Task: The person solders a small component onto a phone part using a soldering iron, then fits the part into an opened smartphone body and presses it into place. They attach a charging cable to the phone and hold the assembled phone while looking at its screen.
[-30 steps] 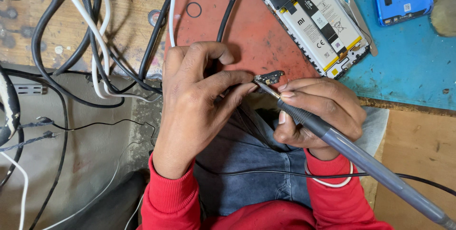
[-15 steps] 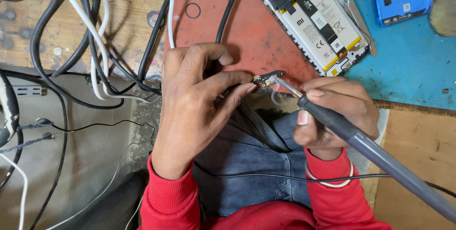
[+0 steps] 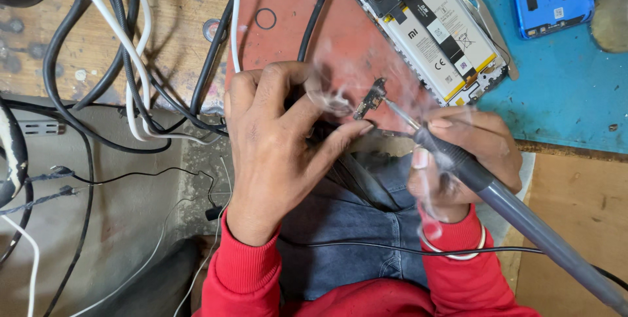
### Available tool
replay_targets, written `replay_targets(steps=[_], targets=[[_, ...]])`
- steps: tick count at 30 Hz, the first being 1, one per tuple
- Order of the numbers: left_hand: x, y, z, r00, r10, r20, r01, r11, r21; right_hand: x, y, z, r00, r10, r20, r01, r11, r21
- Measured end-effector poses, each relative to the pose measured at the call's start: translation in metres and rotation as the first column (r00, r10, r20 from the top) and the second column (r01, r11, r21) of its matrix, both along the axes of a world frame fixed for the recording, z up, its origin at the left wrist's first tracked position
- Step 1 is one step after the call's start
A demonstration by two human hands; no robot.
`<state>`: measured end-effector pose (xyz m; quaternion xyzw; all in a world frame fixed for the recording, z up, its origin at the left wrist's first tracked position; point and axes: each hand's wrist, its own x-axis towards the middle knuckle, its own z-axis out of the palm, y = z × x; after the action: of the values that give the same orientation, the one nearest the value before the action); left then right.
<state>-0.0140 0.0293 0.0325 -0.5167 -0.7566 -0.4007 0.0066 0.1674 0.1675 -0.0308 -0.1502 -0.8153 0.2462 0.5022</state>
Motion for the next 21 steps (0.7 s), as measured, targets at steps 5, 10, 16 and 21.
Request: replay_targets(steps=[5,10,16,21], targets=[[-0.001,0.001,0.010,0.999,-0.033,-0.033,0.031,0.997,-0.070,-0.002,-0.003,0.001,0.995,0.056,-0.079,-0.068,0.985,-0.156],[-0.011,0.007,0.028,0.981,-0.159,-0.114,0.137,0.974,-0.179,-0.004,-0.007,0.001,0.977,0.081,-0.198,-0.143,0.937,-0.319],[-0.033,0.018,0.034,0.936,-0.309,-0.166,0.262,0.930,-0.256,-0.005,-0.010,-0.004,0.935,0.080,-0.346,-0.230,0.877,-0.421],[-0.030,0.023,0.034,0.923,-0.308,-0.229,0.226,0.918,-0.327,-0.001,-0.007,-0.005,0.933,0.069,-0.353,-0.224,0.879,-0.421]])
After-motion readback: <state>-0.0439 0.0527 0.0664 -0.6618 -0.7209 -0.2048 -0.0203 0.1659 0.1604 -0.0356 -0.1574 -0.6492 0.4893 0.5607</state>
